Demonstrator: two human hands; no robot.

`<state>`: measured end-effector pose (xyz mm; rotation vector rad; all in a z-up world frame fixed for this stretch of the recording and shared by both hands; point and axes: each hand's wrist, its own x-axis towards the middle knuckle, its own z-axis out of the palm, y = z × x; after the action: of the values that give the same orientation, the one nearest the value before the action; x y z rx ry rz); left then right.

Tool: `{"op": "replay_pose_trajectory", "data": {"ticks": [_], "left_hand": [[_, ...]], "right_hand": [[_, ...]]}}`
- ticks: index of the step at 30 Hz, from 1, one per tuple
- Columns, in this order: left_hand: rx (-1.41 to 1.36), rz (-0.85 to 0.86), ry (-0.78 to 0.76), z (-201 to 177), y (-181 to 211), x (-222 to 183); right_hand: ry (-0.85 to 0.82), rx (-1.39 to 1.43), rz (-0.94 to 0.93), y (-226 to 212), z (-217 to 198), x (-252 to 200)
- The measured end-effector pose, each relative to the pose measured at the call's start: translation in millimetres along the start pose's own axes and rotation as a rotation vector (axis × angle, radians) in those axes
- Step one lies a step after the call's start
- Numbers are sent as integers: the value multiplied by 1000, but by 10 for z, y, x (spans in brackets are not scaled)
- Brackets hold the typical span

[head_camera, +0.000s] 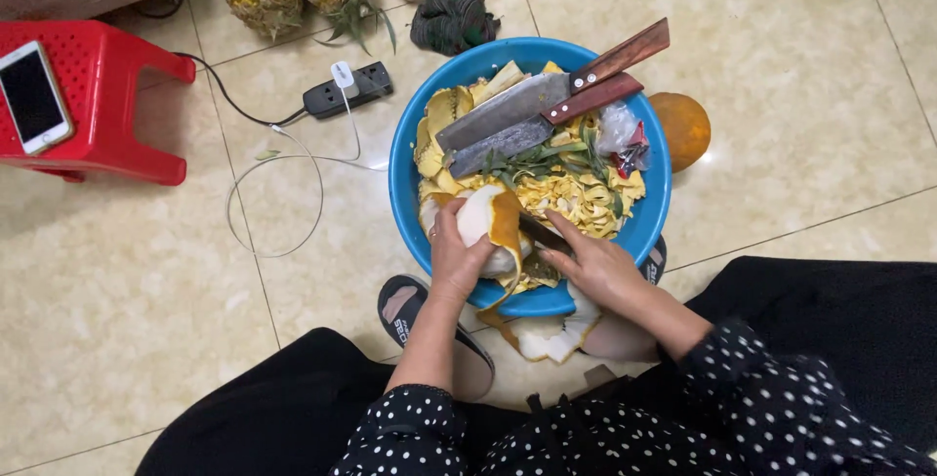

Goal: Peeling a pomelo using a knife and hands over a bowl

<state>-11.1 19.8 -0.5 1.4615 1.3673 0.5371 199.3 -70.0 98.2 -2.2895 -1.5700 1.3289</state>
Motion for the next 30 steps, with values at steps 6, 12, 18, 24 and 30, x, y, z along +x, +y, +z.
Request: {"op": "replay_pose_trajectory", "data": {"ticks": [6, 12, 18, 24, 30], "left_hand": [[-36, -80, 3, -10, -38, -4], [-54, -93, -15, -29, 40, -26], [-89, -44, 24, 5, 84, -46], [-356, -181, 70, -40, 214, -133], [-521, -90, 176, -314, 237, -27]], "right_hand": [[-31, 166, 8, -77, 36, 351], [-75, 366, 37, 41, 39, 118], [-66, 903, 101, 139, 338, 734], [19, 876, -13, -26, 265, 568], [160, 169, -383, -325, 36, 496]]}}
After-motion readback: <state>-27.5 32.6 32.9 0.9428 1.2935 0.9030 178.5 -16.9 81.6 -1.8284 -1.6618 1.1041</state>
